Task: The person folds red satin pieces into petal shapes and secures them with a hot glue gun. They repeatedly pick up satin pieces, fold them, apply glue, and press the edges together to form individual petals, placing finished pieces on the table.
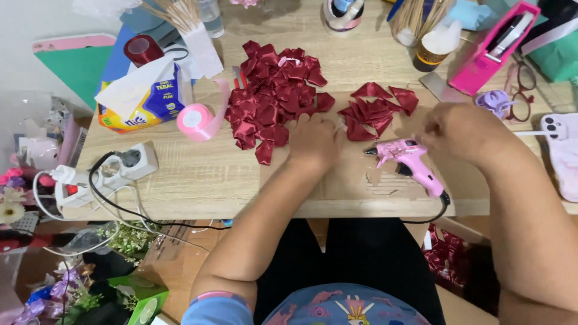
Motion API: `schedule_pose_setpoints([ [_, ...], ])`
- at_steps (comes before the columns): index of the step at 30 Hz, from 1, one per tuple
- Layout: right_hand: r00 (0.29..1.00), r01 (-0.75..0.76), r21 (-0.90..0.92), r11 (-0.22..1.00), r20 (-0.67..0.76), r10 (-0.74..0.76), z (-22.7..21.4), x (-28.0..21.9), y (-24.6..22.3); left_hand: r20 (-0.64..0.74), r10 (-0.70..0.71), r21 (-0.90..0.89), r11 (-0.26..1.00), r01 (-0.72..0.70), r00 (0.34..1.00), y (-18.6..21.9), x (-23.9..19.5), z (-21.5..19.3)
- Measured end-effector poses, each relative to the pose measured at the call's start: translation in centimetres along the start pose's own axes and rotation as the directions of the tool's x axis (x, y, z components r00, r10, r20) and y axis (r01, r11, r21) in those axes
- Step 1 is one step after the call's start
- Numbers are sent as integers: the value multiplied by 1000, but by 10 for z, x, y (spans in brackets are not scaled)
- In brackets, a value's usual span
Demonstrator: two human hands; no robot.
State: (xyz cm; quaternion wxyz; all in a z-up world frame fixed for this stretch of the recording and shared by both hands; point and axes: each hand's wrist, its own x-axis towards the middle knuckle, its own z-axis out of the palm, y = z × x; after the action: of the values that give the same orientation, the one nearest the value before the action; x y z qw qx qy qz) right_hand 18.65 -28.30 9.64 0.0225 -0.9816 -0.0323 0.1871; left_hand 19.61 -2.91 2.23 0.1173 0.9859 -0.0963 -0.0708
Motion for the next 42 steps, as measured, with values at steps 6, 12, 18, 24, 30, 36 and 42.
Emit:
schedule_pose_setpoints([
  [6, 989, -149, 32, 988, 21, 149, 46, -53, -4, 42, -47, -15, 999, 47, 998, 27, 13, 1],
  [12, 966, -39, 489, 871, -206, 159, 103, -42, 19, -224, -20, -157, 988, -16, 974, 6, 28, 58],
  [18, 852, 321, 704, 633, -507, 133, 144, -34, 30, -194, -167, -455, 888, 63, 967, -22, 0, 57],
  [24, 833, 457, 843, 283, -518, 196, 178, -54, 21, -86, -233, -986, 157, -49, 969, -34, -51, 59],
  [30, 810, 533, 796, 285, -578, 99, 154, -88, -9, -138, -194, -990, 3, -140, 971, -25, -96, 61],
  [36, 759, 645, 704, 298, -634, -145, 137, -114, -57, -96, -187, -995, -2, -98, 978, -18, -120, 59],
  [42, 772, 600, 671, 436, -628, -95, 158, -116, -73, -135, -212, -989, 91, -118, 968, -13, -129, 59],
])
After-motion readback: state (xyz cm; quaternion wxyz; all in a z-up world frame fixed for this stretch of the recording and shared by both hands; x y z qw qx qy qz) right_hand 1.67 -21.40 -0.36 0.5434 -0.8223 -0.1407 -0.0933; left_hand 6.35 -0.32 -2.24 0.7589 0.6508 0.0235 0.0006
